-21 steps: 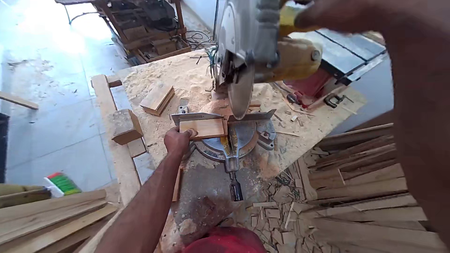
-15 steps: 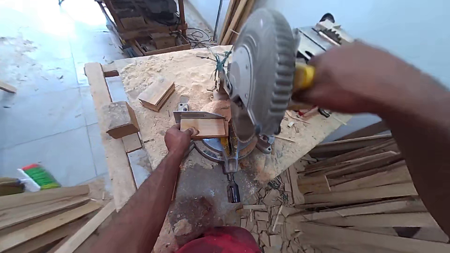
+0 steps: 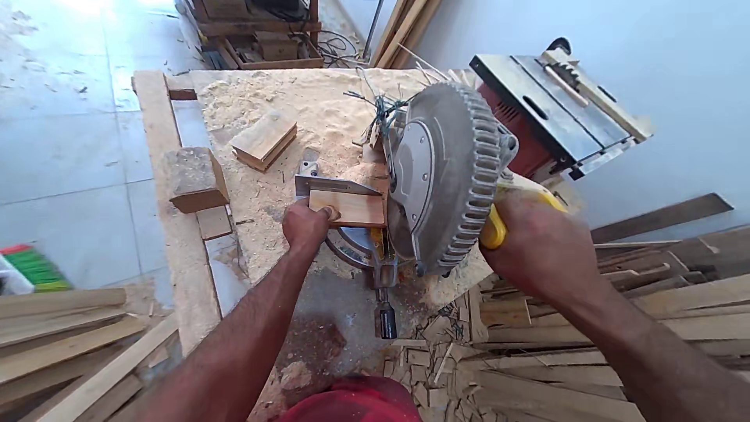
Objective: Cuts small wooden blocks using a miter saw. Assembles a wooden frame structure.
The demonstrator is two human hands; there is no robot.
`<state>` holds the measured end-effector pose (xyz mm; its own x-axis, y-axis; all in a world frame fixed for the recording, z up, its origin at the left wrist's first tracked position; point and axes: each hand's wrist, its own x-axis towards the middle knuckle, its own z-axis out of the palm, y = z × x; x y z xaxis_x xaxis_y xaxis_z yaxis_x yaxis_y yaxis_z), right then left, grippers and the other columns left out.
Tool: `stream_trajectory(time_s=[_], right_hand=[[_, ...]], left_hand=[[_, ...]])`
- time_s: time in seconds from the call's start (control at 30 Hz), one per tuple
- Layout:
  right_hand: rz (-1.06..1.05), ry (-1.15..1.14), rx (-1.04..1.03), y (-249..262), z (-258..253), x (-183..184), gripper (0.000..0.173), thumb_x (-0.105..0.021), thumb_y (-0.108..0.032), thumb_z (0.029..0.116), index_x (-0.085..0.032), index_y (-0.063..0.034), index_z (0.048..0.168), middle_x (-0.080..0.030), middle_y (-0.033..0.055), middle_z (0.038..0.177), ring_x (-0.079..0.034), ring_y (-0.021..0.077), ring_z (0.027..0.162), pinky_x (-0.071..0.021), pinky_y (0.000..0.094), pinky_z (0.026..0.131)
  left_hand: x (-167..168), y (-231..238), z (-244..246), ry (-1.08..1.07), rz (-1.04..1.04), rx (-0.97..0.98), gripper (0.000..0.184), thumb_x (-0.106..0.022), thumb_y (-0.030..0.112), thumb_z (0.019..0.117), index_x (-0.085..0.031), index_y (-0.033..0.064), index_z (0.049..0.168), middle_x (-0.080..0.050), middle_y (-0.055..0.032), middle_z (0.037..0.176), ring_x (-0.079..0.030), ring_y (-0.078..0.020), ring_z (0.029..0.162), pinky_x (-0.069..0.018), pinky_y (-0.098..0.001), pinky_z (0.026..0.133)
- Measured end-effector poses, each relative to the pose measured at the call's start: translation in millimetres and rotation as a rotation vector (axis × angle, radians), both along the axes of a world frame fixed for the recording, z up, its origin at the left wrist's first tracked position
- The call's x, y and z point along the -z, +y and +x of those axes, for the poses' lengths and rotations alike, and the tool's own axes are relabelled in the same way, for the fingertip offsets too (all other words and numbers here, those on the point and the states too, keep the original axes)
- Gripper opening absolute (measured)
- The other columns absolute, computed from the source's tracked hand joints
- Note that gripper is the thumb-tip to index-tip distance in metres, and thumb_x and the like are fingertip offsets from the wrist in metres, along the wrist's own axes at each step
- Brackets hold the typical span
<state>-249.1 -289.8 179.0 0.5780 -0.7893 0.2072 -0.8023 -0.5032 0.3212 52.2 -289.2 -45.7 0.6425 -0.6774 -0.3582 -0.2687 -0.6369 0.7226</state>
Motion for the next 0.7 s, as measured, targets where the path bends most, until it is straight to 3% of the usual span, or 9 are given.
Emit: stream_trajectory(time_s=[0.17,0.4,0.63,0.7], right_hand=[[-0.034,-0.025,-0.034,4.1,-3.4,13.9,0.027,-0.064,-0.032,0.0818,-0.056,-0.007,0.077,-0.057,0.0118,0.066,-0.063,0.0355,0.061,-0.0441,0.0511,0.046],[-0.179,-0.135,-0.108,10.4,-7.5,39.0,0.031,-0.054,-0.03,0.0898,-0.052,-0.0042,0.073,-0.055,0.0141,0.064,-0.061,0.0362,0.058,-0.0417,0.0501,0.045],[-0.207,-0.19,-0.073,26.5,-15.4,89.8,0.03,-0.056,-0.028,0.0914,-0.056,-0.0047,0.073,-0.058,0.0132,0.067,-0.065,0.0345,0.064,-0.0496,0.0502,0.052],[-0.134,-0.18,-0.106,22.5,-18.8,87.4,0.029,-0.056,-0.028,0.0909,-0.057,-0.0064,0.072,-0.059,0.0109,0.065,-0.065,0.032,0.062,-0.0499,0.0481,0.051]], left_hand=[[-3.9,-4.5,-9.4,0.006,-0.006,-0.006,0.033,-0.075,0.033,0.0871,-0.075,0.0123,0.113,-0.07,-0.0194,0.114,-0.066,-0.0401,0.112,-0.05,-0.0667,0.094],[0.2,-6.4,-6.0,0.01,-0.038,0.002,0.031,-0.077,0.033,0.0857,-0.077,0.0158,0.112,-0.071,-0.0159,0.112,-0.066,-0.0357,0.111,-0.0518,-0.063,0.094],[1.6,-7.2,-4.9,0.013,-0.046,0.023,0.03,-0.077,0.034,0.0862,-0.077,0.016,0.11,-0.073,-0.0138,0.106,-0.069,-0.0346,0.105,-0.0525,-0.064,0.091],[2.0,-6.1,-5.2,0.011,-0.061,0.031,0.029,-0.077,0.034,0.0867,-0.077,0.0152,0.108,-0.074,-0.0141,0.105,-0.069,-0.0347,0.104,-0.0528,-0.0641,0.09]])
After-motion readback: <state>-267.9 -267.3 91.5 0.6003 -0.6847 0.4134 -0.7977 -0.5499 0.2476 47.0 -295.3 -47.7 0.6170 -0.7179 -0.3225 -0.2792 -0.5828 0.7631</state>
